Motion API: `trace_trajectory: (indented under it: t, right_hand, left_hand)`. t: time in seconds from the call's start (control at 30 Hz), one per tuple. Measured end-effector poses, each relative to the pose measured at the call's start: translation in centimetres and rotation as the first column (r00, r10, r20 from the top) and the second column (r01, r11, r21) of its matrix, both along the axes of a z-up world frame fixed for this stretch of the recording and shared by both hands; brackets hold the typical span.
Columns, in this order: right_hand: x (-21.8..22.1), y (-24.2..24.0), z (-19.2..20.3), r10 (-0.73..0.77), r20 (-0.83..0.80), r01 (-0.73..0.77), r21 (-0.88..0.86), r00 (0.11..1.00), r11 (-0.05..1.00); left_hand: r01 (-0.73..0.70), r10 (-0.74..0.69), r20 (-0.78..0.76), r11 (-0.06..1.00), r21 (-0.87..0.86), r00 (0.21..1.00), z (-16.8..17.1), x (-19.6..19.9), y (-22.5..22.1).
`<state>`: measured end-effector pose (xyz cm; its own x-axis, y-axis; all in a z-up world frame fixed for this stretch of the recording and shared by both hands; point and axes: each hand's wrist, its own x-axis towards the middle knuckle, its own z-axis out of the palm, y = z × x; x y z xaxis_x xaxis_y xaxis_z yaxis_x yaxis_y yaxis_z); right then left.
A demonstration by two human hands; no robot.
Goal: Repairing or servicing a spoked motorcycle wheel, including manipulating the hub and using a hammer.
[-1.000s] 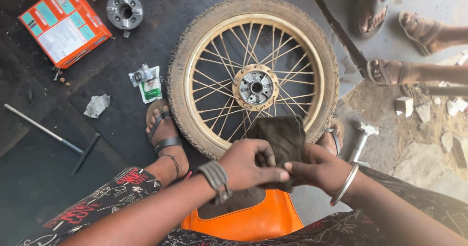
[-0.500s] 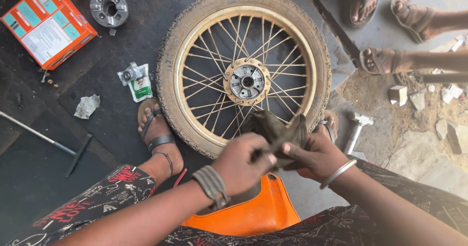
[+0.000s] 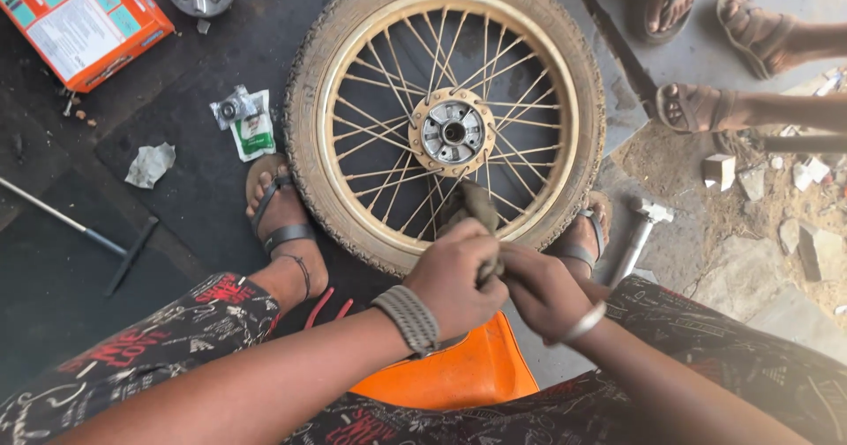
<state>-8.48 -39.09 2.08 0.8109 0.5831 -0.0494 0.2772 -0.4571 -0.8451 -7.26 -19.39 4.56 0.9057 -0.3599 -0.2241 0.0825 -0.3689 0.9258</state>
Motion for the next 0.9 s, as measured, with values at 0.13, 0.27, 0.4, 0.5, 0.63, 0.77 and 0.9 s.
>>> trace_trajectory:
  t: [0.13, 0.27, 0.4, 0.5, 0.63, 0.77, 0.9]
  right_hand:
    - [0.2, 0.1, -8.0, -0.147, -0.306, 0.133, -0.068, 0.941, 0.989]
    - [1.9, 3.0, -13.1, -0.565, 0.047, 0.564, -0.164, 0.824, 0.809]
    - [4.5, 3.5, -13.6, -0.885, -0.362, 0.713, -0.534, 0.294, 0.455]
    - [2.9, 1.5, -18.3, -0.482, -0.819, 0.852, 0.019, 0.313, 0.523]
    - [2.8, 3.3, -17.3, -0.103, -0.891, 0.666, 0.249, 0.442, 0.703]
    - [3.5, 5.6, -15.9, -0.235, -0.725, 0.433, 0.095, 0.647, 0.897]
    - [4.2, 5.3, -19.3, -0.621, -0.168, 0.595, -0.184, 0.765, 0.782]
  left_hand:
    - [0.078, -0.077, -0.029, 0.995, 0.062, 0.997, -1.0, -0.1, -0.5]
    - [-0.169, 0.158, 0.135, 0.983, 0.071, 0.978, -4.9, 0.4, 0.3]
    - [-0.101, 0.133, -0.128, 0.968, 0.231, 0.983, -7.1, 1.1, 1.6]
    - [-0.074, 0.103, -0.127, 0.973, 0.217, 0.987, -7.6, 0.7, 2.3]
    - [-0.223, 0.224, 0.013, 0.966, 0.127, 0.975, -8.1, 1.4, 2.6]
    - [-0.258, 0.272, -0.088, 0.956, 0.143, 0.958, -7.7, 2.1, 2.3]
    - [-0.123, 0.120, 0.035, 0.986, 0.112, 0.992, -7.0, 1.2, 1.6]
